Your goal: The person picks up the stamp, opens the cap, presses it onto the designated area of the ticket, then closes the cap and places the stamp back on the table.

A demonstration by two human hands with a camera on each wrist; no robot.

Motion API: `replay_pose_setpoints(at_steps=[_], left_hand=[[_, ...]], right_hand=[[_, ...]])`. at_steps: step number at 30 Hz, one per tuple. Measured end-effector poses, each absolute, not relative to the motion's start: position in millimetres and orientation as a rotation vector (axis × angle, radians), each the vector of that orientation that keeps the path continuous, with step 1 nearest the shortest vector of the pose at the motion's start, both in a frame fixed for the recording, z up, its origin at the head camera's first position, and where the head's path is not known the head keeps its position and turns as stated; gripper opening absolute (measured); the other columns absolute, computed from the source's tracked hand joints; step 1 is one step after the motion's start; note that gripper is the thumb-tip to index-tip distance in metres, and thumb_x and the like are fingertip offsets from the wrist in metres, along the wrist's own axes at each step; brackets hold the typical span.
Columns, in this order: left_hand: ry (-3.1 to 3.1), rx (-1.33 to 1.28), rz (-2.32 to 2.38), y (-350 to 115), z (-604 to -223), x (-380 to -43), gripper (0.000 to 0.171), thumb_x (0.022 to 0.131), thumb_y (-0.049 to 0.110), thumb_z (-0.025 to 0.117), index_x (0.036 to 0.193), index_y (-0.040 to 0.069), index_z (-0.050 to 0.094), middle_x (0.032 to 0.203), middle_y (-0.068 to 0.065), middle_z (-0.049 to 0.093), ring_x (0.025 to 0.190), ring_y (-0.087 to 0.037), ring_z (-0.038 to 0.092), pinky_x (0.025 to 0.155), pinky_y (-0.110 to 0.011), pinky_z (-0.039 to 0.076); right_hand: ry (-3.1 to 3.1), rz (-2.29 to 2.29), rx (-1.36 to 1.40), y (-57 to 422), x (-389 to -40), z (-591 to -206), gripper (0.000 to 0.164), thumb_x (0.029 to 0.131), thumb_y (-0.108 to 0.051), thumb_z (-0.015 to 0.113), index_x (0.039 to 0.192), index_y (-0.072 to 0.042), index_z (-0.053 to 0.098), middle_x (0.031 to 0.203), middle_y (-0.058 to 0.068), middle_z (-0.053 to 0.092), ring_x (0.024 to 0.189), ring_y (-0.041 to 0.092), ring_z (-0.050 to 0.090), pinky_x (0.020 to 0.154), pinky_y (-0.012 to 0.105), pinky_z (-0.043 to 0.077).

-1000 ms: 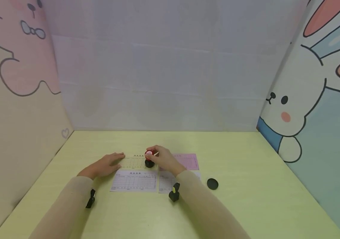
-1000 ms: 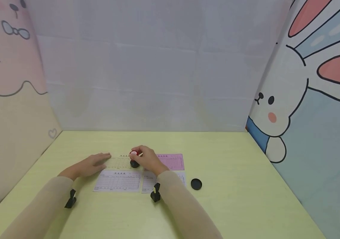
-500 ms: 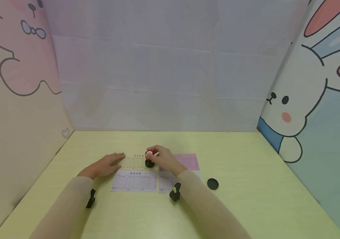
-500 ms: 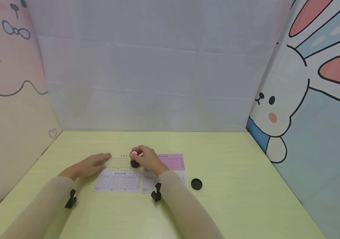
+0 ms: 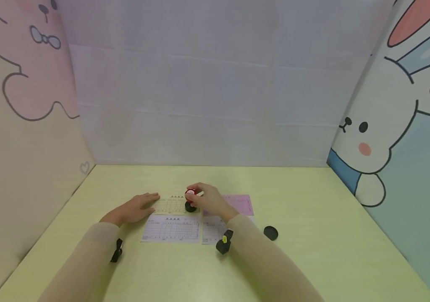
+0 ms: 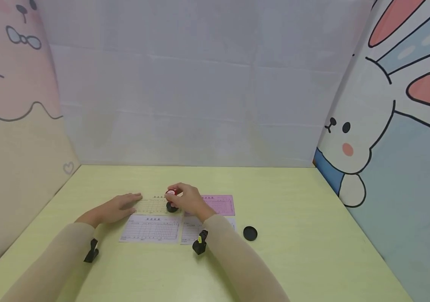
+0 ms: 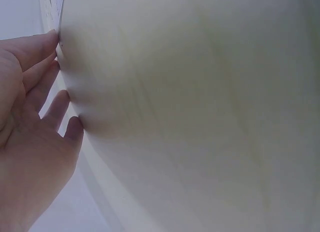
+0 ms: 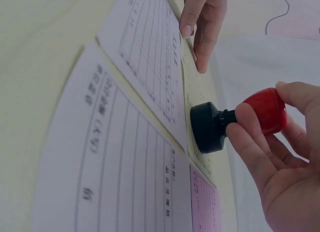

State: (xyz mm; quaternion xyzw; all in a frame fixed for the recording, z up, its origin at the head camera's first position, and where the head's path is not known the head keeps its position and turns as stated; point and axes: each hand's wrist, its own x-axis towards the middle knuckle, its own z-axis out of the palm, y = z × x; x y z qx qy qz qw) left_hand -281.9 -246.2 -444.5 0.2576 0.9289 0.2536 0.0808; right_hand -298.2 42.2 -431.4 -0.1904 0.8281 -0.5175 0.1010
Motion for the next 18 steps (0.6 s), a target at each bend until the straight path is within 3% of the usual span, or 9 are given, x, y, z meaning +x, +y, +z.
replay_pose_setpoints(at_steps=[11, 18], left_hand=[[2.774, 0.761, 0.75, -248, -451, -287, 0.049, 0.103, 0.01, 0.054, 0.146, -0.01, 0.042, 0.153, -0.03, 0.034, 0.142, -0.053, 0.023, 0.115, -0.064, 0.019], [2.775, 0.769, 0.744, -248, -450, -286, 0.049, 0.103, 0.01, 0.054, 0.146, -0.011, 0.042, 0.153, -0.031, 0.034, 0.142, -0.054, 0.023, 0.115, -0.064, 0.018]], right_hand=[[2.442, -1.542, -0.539, 56, -300, -433, 0.044, 0.099, -0.036, 0.065, 0.134, -0.009, 0.061, 0.108, 0.002, 0.067, 0.084, 0.012, 0.071, 0.079, 0.029, 0.058], [2.517, -1.463, -0.537, 63, -298, -425, 0.047, 0.094, -0.041, 0.07, 0.135, -0.02, 0.061, 0.115, -0.008, 0.065, 0.088, 0.009, 0.07, 0.084, 0.034, 0.052]])
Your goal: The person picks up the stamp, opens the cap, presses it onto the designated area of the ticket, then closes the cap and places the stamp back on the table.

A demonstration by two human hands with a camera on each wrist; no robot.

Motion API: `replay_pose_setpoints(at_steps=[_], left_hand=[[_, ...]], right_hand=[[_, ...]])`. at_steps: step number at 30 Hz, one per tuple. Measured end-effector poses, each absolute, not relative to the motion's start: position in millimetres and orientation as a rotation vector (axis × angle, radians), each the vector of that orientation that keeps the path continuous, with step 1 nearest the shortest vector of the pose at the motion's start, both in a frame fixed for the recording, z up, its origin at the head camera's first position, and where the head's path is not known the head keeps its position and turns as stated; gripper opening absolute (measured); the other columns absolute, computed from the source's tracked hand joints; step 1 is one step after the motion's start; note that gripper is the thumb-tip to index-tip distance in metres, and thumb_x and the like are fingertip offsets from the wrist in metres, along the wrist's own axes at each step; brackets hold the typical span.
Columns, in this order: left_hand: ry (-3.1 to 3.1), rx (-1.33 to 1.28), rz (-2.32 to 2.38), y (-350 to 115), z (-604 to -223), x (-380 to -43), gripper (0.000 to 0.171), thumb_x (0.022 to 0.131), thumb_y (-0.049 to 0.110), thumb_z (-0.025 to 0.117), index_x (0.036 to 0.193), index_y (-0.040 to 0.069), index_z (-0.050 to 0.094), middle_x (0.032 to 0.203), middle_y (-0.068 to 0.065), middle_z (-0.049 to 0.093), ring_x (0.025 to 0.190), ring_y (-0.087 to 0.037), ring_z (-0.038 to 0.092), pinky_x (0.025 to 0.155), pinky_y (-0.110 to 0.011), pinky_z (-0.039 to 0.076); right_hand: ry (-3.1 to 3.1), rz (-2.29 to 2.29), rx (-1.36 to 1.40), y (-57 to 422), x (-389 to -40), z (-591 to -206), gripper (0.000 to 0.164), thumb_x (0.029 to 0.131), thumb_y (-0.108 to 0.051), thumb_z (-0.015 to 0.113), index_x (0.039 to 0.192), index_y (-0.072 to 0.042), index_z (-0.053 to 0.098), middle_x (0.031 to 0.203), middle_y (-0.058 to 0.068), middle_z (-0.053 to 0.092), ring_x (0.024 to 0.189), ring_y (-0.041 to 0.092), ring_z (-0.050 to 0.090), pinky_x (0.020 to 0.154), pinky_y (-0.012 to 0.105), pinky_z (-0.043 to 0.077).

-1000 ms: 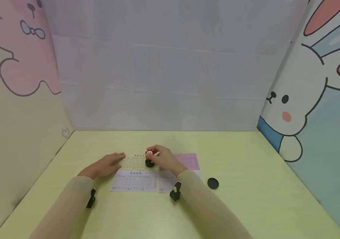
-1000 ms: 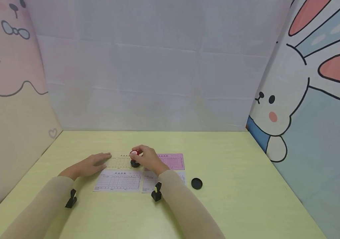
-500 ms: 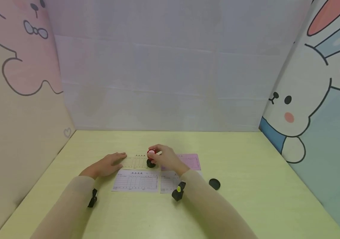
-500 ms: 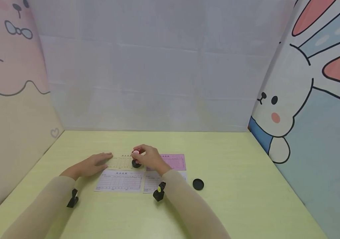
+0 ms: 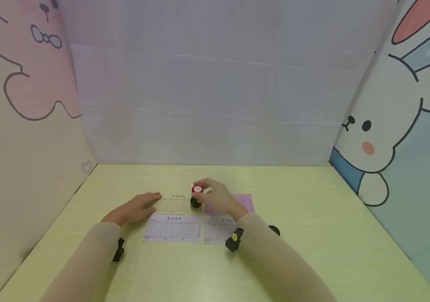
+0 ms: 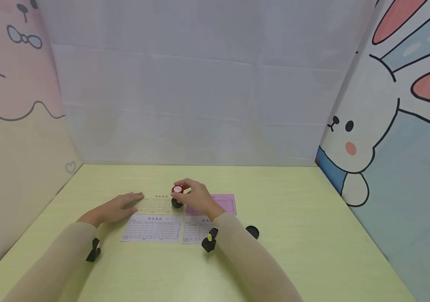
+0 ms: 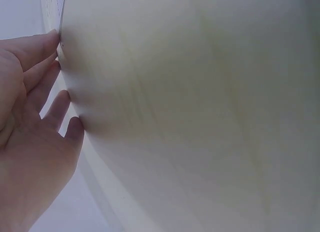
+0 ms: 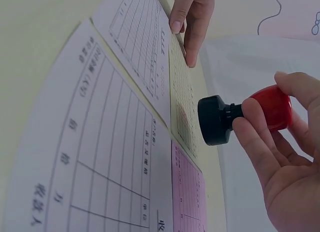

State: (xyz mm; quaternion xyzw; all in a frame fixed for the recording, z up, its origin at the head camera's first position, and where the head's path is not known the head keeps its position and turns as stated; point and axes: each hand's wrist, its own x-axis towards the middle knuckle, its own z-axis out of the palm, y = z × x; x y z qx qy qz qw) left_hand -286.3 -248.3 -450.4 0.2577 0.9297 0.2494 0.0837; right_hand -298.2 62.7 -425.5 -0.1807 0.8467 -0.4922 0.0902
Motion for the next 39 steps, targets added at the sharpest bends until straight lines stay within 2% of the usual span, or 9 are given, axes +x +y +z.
replay_pose_setpoints(at_steps=[3, 10, 16, 27, 39], left_hand=[[2.779, 0.769, 0.735, -248, -449, -285, 0.048, 0.103, 0.009, 0.054, 0.146, -0.011, 0.042, 0.153, -0.031, 0.034, 0.142, -0.054, 0.023, 0.115, -0.064, 0.019], [2.778, 0.767, 0.745, -247, -448, -283, 0.048, 0.103, 0.009, 0.054, 0.146, -0.011, 0.042, 0.153, -0.031, 0.034, 0.142, -0.054, 0.023, 0.115, -0.064, 0.019], [2.779, 0.747, 0.736, -247, -449, -283, 0.049, 0.103, 0.01, 0.054, 0.146, -0.01, 0.041, 0.154, -0.03, 0.033, 0.142, -0.054, 0.022, 0.115, -0.064, 0.018], [2.772, 0.72, 0.761, -248, -450, -283, 0.049, 0.104, 0.01, 0.054, 0.147, -0.009, 0.041, 0.155, -0.029, 0.032, 0.143, -0.053, 0.021, 0.116, -0.063, 0.017], [2.775, 0.733, 0.76, -249, -450, -284, 0.05, 0.104, 0.012, 0.054, 0.148, -0.007, 0.041, 0.155, -0.028, 0.033, 0.143, -0.051, 0.023, 0.116, -0.063, 0.019]], right_hand=[[2.528, -1.447, -0.52, 65, -296, -421, 0.044, 0.093, -0.04, 0.071, 0.134, -0.024, 0.061, 0.117, -0.008, 0.063, 0.088, 0.008, 0.07, 0.084, 0.034, 0.052], [2.555, -1.42, -0.541, 74, -289, -413, 0.047, 0.094, -0.04, 0.069, 0.136, -0.02, 0.06, 0.118, -0.006, 0.063, 0.087, 0.007, 0.069, 0.083, 0.036, 0.053], [2.567, -1.417, -0.568, 85, -288, -409, 0.045, 0.094, -0.04, 0.069, 0.134, -0.021, 0.061, 0.116, -0.007, 0.065, 0.087, 0.007, 0.07, 0.084, 0.037, 0.052], [2.587, -1.412, -0.645, 115, -285, -398, 0.036, 0.094, -0.034, 0.068, 0.128, -0.023, 0.064, 0.114, -0.004, 0.064, 0.089, 0.011, 0.069, 0.086, 0.04, 0.053], [2.618, -1.411, -0.679, 144, -286, -391, 0.031, 0.095, -0.032, 0.07, 0.124, -0.022, 0.066, 0.112, -0.001, 0.064, 0.088, 0.018, 0.067, 0.08, 0.037, 0.053]])
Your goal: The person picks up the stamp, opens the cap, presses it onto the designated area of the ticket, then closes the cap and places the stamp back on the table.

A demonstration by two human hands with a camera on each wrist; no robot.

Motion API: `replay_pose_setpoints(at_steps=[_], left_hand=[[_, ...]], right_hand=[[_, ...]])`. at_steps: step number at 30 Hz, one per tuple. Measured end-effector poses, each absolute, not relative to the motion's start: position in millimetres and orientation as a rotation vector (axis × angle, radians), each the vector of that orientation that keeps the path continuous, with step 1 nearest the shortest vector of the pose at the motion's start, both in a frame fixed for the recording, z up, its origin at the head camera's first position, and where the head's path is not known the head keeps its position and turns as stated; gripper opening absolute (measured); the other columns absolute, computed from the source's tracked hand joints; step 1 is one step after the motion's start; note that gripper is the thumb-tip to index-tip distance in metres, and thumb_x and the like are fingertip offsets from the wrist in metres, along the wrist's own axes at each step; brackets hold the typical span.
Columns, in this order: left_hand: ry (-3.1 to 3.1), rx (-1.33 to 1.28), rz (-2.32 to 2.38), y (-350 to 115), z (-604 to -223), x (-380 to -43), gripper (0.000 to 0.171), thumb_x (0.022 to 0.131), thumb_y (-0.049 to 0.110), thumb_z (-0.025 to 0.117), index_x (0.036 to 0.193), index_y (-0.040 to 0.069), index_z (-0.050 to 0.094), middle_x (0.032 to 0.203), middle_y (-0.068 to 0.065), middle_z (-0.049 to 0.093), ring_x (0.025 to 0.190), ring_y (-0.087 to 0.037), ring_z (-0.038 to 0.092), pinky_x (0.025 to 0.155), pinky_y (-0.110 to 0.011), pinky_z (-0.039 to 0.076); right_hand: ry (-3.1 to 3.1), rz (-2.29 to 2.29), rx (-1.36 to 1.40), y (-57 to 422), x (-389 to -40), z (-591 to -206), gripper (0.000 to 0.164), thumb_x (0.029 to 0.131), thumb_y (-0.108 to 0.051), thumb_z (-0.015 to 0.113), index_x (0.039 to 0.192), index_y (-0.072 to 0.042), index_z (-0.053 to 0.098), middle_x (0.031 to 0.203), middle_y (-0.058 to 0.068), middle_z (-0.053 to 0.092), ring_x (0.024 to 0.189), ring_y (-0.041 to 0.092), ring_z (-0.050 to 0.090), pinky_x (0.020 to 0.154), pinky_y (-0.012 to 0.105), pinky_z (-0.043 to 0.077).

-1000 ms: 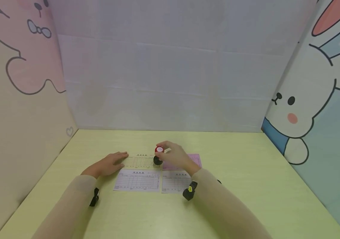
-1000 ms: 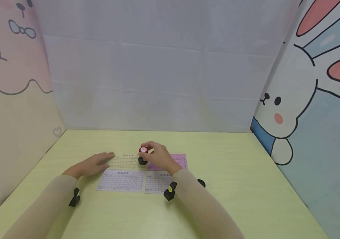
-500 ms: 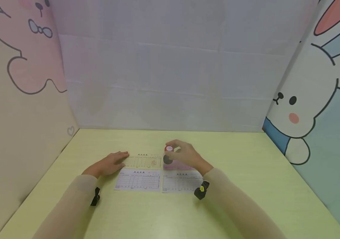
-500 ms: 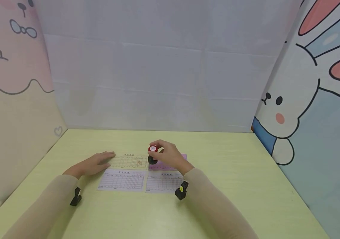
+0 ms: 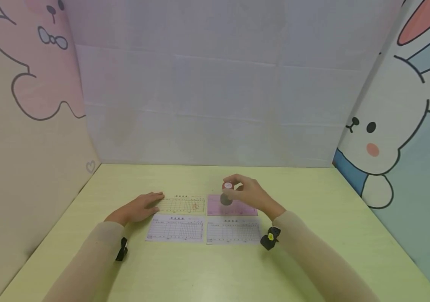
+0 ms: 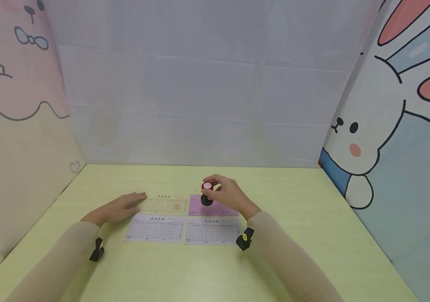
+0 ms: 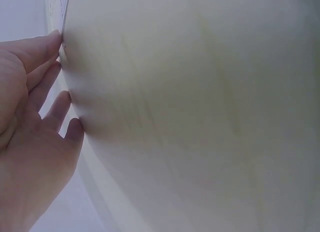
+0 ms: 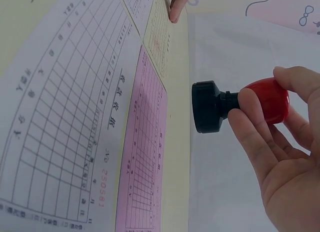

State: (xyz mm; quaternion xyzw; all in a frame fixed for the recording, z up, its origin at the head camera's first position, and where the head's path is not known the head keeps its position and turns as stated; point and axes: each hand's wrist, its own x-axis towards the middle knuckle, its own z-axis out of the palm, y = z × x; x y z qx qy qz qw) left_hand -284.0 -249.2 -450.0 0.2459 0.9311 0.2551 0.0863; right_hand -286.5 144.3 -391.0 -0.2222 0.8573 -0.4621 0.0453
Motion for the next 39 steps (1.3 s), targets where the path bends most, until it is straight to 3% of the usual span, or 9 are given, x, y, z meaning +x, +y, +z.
replay_pose_setpoints(at_steps=[10, 20, 31, 39], left_hand=[[2.776, 0.704, 0.784, -252, -450, -285, 0.051, 0.104, 0.015, 0.054, 0.149, -0.006, 0.04, 0.156, -0.027, 0.031, 0.144, -0.049, 0.024, 0.116, -0.062, 0.019], [2.785, 0.593, 0.918, -243, -440, -282, 0.05, 0.104, 0.013, 0.054, 0.15, -0.001, 0.042, 0.153, -0.029, 0.035, 0.142, -0.051, 0.027, 0.114, -0.065, 0.022], [2.762, 0.7, 0.996, -207, -436, -284, 0.05, 0.103, 0.008, 0.056, 0.149, -0.003, 0.042, 0.153, -0.027, 0.038, 0.142, -0.048, 0.03, 0.113, -0.062, 0.027], [2.809, 0.784, 0.892, -173, -431, -284, 0.05, 0.103, 0.013, 0.058, 0.149, 0.001, 0.044, 0.152, -0.02, 0.043, 0.142, -0.042, 0.035, 0.114, -0.057, 0.03]], right_hand=[[2.632, -1.394, -0.664, 159, -282, -381, 0.038, 0.097, -0.026, 0.068, 0.131, -0.012, 0.062, 0.117, 0.007, 0.062, 0.089, 0.02, 0.066, 0.081, 0.036, 0.053], [2.62, -1.423, -0.664, 171, -282, -385, 0.039, 0.095, -0.028, 0.071, 0.129, -0.012, 0.062, 0.113, 0.007, 0.062, 0.087, 0.02, 0.069, 0.081, 0.036, 0.055], [2.622, -1.413, -0.662, 185, -278, -391, 0.042, 0.096, -0.031, 0.07, 0.131, -0.01, 0.061, 0.115, 0.006, 0.063, 0.089, 0.017, 0.069, 0.084, 0.037, 0.054], [2.608, -1.472, -0.616, 201, -273, -391, 0.043, 0.097, -0.024, 0.07, 0.134, -0.004, 0.058, 0.117, 0.011, 0.062, 0.09, 0.021, 0.07, 0.084, 0.039, 0.058]])
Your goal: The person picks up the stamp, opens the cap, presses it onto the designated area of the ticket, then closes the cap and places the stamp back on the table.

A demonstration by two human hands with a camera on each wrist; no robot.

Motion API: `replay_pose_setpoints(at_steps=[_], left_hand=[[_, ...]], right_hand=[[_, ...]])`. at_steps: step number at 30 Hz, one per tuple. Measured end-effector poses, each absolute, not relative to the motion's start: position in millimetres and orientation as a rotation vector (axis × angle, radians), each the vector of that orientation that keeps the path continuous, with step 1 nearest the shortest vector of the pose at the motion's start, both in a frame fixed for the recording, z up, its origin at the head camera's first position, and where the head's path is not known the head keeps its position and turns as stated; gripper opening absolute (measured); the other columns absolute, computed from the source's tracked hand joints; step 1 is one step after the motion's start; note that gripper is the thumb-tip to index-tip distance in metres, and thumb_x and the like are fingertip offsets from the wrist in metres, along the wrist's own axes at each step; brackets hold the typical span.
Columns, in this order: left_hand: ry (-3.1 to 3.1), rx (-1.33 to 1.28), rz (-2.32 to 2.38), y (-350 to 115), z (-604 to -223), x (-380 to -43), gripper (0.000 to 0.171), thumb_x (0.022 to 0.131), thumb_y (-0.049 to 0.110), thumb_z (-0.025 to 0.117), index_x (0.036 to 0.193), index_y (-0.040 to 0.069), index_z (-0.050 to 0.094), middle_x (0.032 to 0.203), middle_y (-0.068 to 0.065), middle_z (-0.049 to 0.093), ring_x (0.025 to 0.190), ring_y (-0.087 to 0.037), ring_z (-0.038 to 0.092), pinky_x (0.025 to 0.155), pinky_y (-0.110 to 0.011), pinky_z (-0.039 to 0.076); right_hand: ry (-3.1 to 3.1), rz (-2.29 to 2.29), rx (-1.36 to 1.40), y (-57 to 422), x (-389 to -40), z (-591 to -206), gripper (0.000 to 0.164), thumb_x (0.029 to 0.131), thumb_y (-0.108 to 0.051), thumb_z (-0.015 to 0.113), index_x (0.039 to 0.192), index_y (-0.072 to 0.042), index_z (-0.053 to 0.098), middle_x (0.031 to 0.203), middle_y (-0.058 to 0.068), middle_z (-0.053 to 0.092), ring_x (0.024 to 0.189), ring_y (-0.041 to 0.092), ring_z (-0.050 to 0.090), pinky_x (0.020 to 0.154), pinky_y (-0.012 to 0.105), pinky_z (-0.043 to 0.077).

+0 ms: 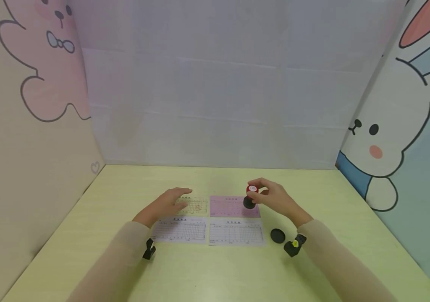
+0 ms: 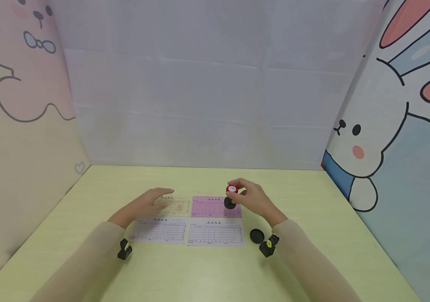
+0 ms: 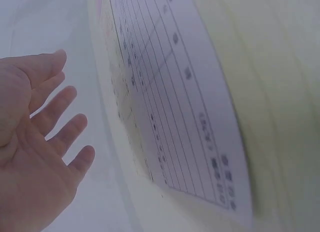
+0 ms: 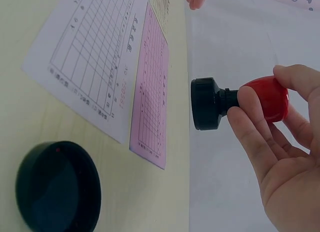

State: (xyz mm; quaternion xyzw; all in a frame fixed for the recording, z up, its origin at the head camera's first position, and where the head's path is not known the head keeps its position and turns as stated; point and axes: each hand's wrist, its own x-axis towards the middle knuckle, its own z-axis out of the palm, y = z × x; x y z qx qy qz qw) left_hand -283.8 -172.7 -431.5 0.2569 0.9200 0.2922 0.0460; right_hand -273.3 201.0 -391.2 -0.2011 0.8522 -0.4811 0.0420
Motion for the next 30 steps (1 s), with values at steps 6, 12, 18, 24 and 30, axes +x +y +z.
replay_pose_setpoints(at_steps=[6, 12, 18, 24, 30], left_hand=[[2.865, 0.78, 0.762, -147, -427, -283, 0.05, 0.102, 0.02, 0.061, 0.149, 0.008, 0.047, 0.151, -0.014, 0.046, 0.142, -0.038, 0.037, 0.113, -0.06, 0.029], [2.877, 0.764, 0.672, -126, -425, -283, 0.051, 0.102, 0.024, 0.062, 0.149, 0.01, 0.049, 0.151, -0.013, 0.046, 0.141, -0.037, 0.038, 0.112, -0.062, 0.029], [2.89, 0.757, 0.591, -110, -425, -283, 0.049, 0.1, 0.024, 0.063, 0.146, 0.009, 0.052, 0.15, -0.013, 0.048, 0.139, -0.035, 0.041, 0.114, -0.056, 0.031], [2.91, 0.784, 0.496, -100, -429, -285, 0.049, 0.1, 0.026, 0.063, 0.145, 0.009, 0.053, 0.149, -0.012, 0.049, 0.138, -0.035, 0.043, 0.114, -0.054, 0.032], [2.882, 0.808, 0.45, -96, -434, -288, 0.051, 0.1, 0.031, 0.062, 0.146, 0.01, 0.052, 0.151, -0.01, 0.048, 0.139, -0.034, 0.042, 0.115, -0.053, 0.031]], right_hand=[[2.644, -1.428, -0.579, 211, -271, -390, 0.043, 0.096, -0.028, 0.07, 0.132, -0.006, 0.059, 0.116, 0.011, 0.062, 0.09, 0.022, 0.071, 0.085, 0.038, 0.058], [2.663, -1.416, -0.586, 218, -269, -391, 0.043, 0.096, -0.028, 0.07, 0.132, -0.006, 0.06, 0.114, 0.012, 0.062, 0.088, 0.02, 0.07, 0.083, 0.037, 0.058], [2.689, -1.396, -0.554, 223, -265, -389, 0.042, 0.095, -0.03, 0.071, 0.131, -0.009, 0.061, 0.113, 0.009, 0.063, 0.087, 0.018, 0.07, 0.082, 0.034, 0.057], [2.701, -1.377, -0.52, 227, -264, -389, 0.046, 0.095, -0.033, 0.072, 0.132, -0.008, 0.06, 0.115, 0.009, 0.063, 0.088, 0.019, 0.069, 0.084, 0.035, 0.056], [2.683, -1.392, -0.521, 229, -263, -392, 0.045, 0.095, -0.031, 0.071, 0.131, -0.007, 0.06, 0.114, 0.01, 0.063, 0.087, 0.019, 0.069, 0.084, 0.035, 0.057]])
